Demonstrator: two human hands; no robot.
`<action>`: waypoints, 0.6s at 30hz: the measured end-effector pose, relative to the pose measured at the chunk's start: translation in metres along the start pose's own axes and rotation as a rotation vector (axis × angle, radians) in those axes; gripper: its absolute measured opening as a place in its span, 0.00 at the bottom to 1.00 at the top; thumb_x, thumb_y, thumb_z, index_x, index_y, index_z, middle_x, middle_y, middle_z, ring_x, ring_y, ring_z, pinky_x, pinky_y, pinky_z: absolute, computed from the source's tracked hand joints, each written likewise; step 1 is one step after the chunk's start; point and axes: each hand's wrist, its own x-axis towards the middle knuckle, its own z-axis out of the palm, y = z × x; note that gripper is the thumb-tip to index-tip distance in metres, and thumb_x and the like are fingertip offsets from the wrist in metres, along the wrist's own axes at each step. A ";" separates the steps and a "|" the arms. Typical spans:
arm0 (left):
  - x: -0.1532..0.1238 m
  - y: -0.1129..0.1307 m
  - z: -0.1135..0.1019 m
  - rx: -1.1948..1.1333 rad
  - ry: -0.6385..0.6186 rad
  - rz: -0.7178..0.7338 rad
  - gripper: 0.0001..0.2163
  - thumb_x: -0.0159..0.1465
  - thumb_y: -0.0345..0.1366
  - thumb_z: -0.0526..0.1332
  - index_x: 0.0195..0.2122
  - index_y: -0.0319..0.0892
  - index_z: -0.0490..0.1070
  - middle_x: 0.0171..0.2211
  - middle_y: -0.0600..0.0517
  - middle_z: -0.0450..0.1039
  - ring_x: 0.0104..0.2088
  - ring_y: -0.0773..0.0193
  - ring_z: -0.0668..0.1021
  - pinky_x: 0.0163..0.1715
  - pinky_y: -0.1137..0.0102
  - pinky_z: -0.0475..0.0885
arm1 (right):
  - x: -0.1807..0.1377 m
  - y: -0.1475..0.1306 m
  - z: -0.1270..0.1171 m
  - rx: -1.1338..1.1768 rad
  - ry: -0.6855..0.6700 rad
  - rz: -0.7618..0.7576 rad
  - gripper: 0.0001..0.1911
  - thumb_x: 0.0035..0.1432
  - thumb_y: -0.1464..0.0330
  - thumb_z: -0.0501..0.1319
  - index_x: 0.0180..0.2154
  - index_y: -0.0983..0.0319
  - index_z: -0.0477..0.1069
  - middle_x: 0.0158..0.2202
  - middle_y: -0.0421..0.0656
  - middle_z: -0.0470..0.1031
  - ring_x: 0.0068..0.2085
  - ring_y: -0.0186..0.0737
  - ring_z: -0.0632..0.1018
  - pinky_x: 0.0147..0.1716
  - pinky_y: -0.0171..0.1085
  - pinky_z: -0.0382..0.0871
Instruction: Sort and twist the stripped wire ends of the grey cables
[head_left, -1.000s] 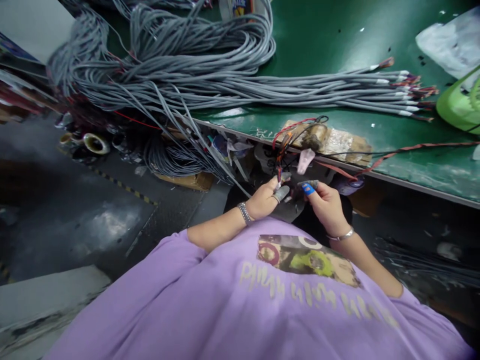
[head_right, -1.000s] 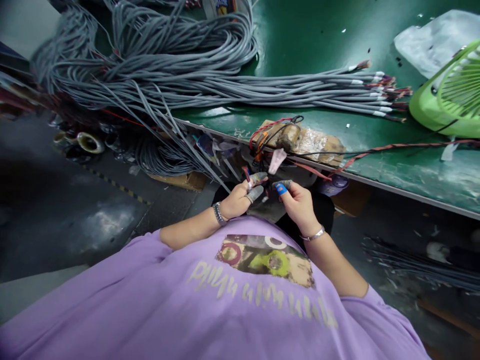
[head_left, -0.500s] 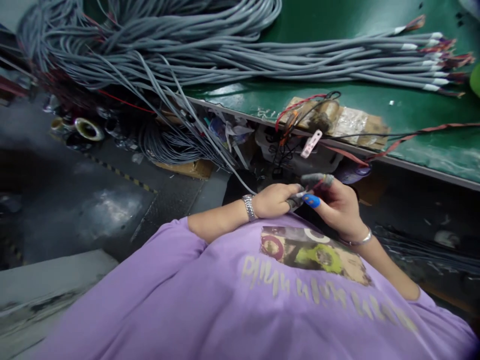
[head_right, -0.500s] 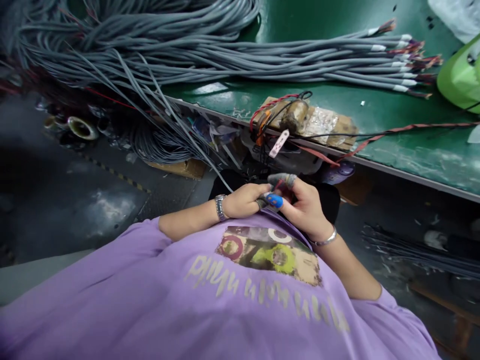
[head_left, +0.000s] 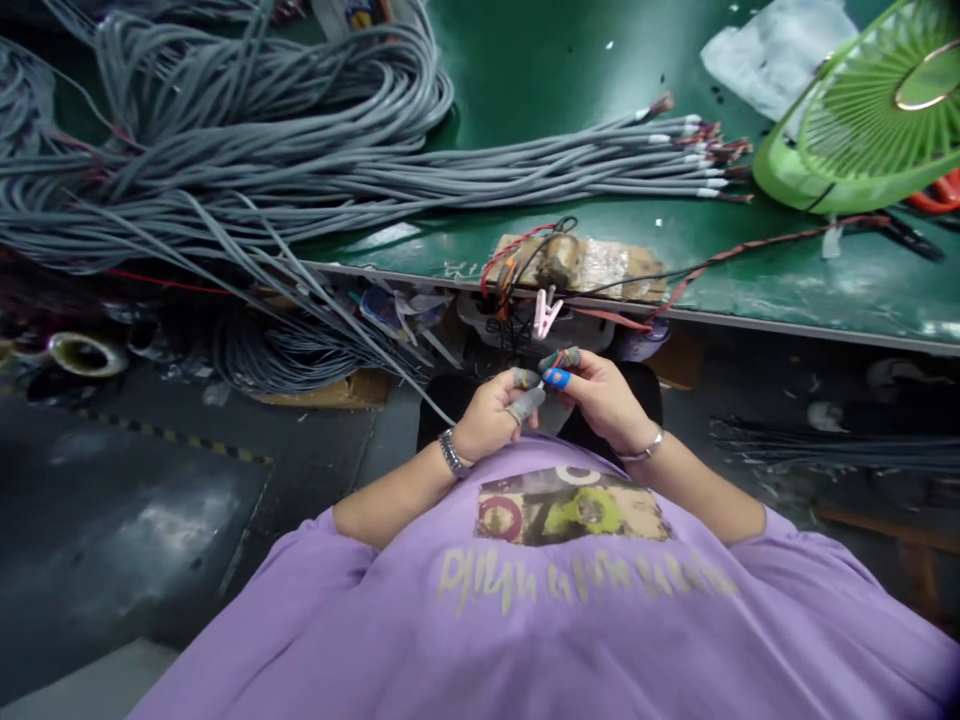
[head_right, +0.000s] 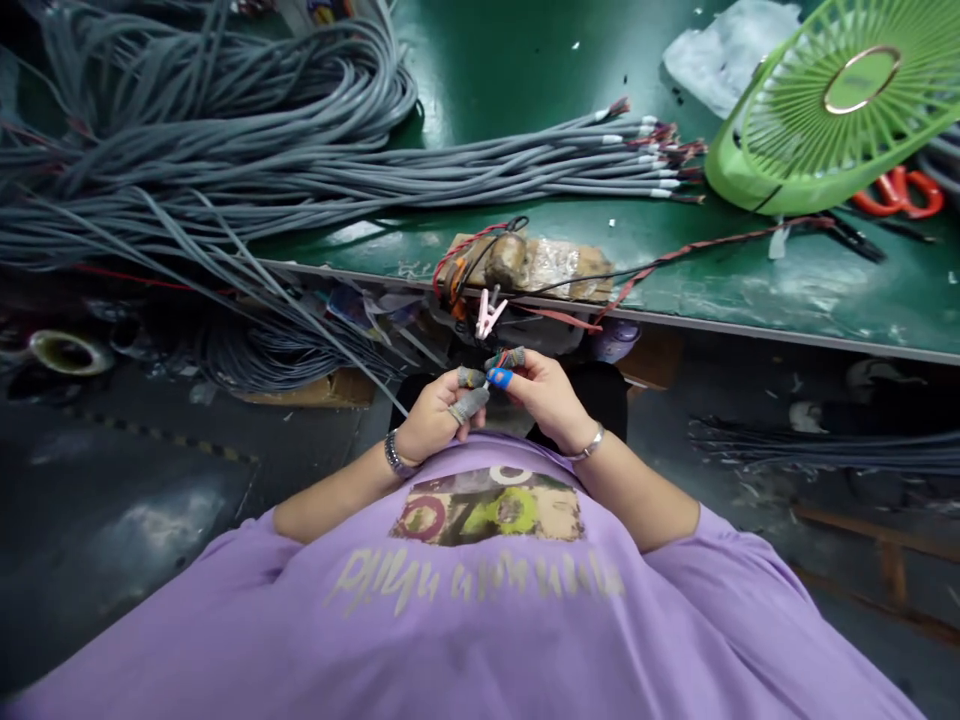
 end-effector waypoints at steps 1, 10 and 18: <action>0.000 0.000 0.000 -0.008 0.012 0.002 0.19 0.58 0.52 0.65 0.37 0.40 0.68 0.19 0.57 0.71 0.12 0.75 0.66 0.12 0.79 0.58 | 0.001 -0.003 0.001 0.001 -0.008 0.007 0.19 0.42 0.58 0.75 0.32 0.63 0.75 0.23 0.36 0.69 0.22 0.27 0.62 0.20 0.32 0.56; 0.003 0.002 0.000 -0.107 0.102 -0.052 0.20 0.48 0.48 0.73 0.31 0.40 0.67 0.20 0.56 0.72 0.18 0.71 0.74 0.18 0.77 0.70 | 0.019 -0.013 0.015 -0.051 -0.147 0.102 0.19 0.36 0.60 0.76 0.27 0.64 0.74 0.22 0.36 0.70 0.21 0.27 0.63 0.20 0.31 0.54; -0.001 -0.002 -0.002 -0.046 0.224 0.076 0.17 0.53 0.47 0.70 0.32 0.40 0.68 0.21 0.58 0.71 0.17 0.73 0.73 0.17 0.78 0.66 | 0.015 0.000 0.019 -0.006 -0.034 0.044 0.19 0.40 0.59 0.75 0.28 0.63 0.71 0.21 0.34 0.66 0.21 0.26 0.61 0.19 0.31 0.54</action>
